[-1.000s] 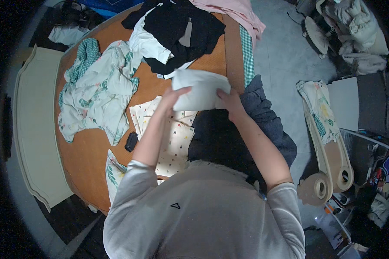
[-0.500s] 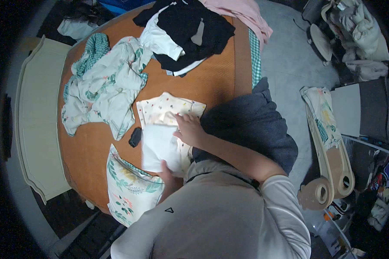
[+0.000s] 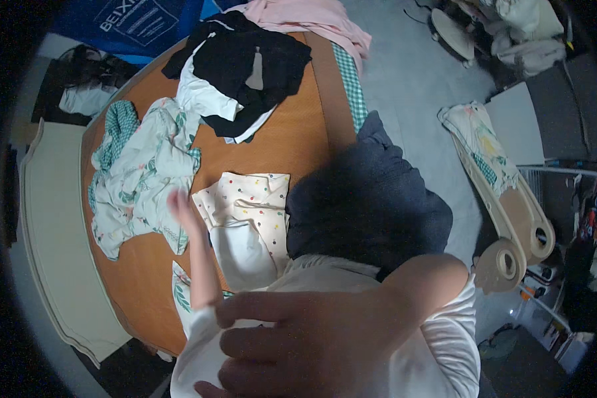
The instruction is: Folding various laundry items including shirts and pants on a bed.
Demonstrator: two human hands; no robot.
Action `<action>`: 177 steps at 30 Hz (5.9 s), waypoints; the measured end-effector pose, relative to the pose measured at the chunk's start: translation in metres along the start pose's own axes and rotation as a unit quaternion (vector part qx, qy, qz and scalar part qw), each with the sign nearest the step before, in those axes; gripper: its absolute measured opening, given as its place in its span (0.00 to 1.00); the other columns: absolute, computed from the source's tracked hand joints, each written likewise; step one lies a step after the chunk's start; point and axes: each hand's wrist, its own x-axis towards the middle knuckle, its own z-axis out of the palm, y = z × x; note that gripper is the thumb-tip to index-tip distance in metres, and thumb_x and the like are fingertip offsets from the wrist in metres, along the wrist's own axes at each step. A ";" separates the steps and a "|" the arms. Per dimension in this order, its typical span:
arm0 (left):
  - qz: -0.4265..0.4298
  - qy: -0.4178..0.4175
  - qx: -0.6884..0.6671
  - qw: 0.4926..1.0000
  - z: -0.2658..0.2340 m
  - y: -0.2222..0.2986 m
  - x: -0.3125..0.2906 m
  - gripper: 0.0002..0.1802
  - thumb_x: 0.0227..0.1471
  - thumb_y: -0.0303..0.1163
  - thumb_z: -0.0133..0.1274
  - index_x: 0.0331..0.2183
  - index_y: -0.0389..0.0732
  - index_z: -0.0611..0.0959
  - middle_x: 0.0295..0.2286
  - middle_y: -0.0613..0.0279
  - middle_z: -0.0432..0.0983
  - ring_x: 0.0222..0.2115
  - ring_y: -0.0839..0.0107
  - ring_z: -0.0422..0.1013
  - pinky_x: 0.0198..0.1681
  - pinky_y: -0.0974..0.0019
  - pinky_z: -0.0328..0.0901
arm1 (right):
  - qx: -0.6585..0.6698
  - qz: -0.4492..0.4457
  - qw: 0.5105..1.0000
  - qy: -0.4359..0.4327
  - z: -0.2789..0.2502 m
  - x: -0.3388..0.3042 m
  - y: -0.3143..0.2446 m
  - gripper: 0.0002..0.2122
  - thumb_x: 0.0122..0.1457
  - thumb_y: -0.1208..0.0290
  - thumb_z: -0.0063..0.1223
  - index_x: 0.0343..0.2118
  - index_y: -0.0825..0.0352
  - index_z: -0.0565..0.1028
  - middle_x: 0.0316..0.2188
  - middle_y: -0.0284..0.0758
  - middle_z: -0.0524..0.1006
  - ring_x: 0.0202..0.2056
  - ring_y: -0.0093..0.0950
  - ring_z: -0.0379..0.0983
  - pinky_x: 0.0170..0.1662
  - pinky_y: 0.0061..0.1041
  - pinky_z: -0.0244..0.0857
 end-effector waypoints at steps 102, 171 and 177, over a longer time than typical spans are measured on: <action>-0.290 -0.481 -0.098 0.821 0.201 0.097 -0.186 0.12 0.57 0.30 0.53 0.42 0.38 0.73 0.36 0.64 0.74 0.36 0.79 0.71 0.37 0.75 0.65 | -0.110 0.482 0.862 0.113 -0.037 -0.184 -0.048 0.18 0.59 0.70 0.52 0.51 0.72 0.70 0.41 0.40 0.78 0.39 0.33 0.76 0.45 0.30 0.69; -0.418 -0.583 -0.336 0.611 0.166 0.226 -0.170 0.17 0.62 0.34 0.44 0.42 0.28 0.77 0.36 0.51 0.79 0.34 0.63 0.78 0.39 0.63 0.74 | -0.003 0.419 0.809 0.412 -0.073 -0.181 0.017 0.19 0.45 0.88 0.43 0.42 0.71 0.76 0.39 0.32 0.77 0.42 0.21 0.72 0.48 0.21 0.65; -0.441 -0.601 -0.433 0.507 0.147 0.223 -0.144 0.24 0.62 0.38 0.42 0.50 0.27 0.71 0.46 0.46 0.73 0.47 0.59 0.72 0.52 0.56 0.67 | -0.405 0.378 0.730 0.400 -0.132 -0.230 0.015 0.11 0.57 0.79 0.50 0.44 0.73 0.73 0.36 0.34 0.76 0.35 0.21 0.72 0.41 0.20 0.66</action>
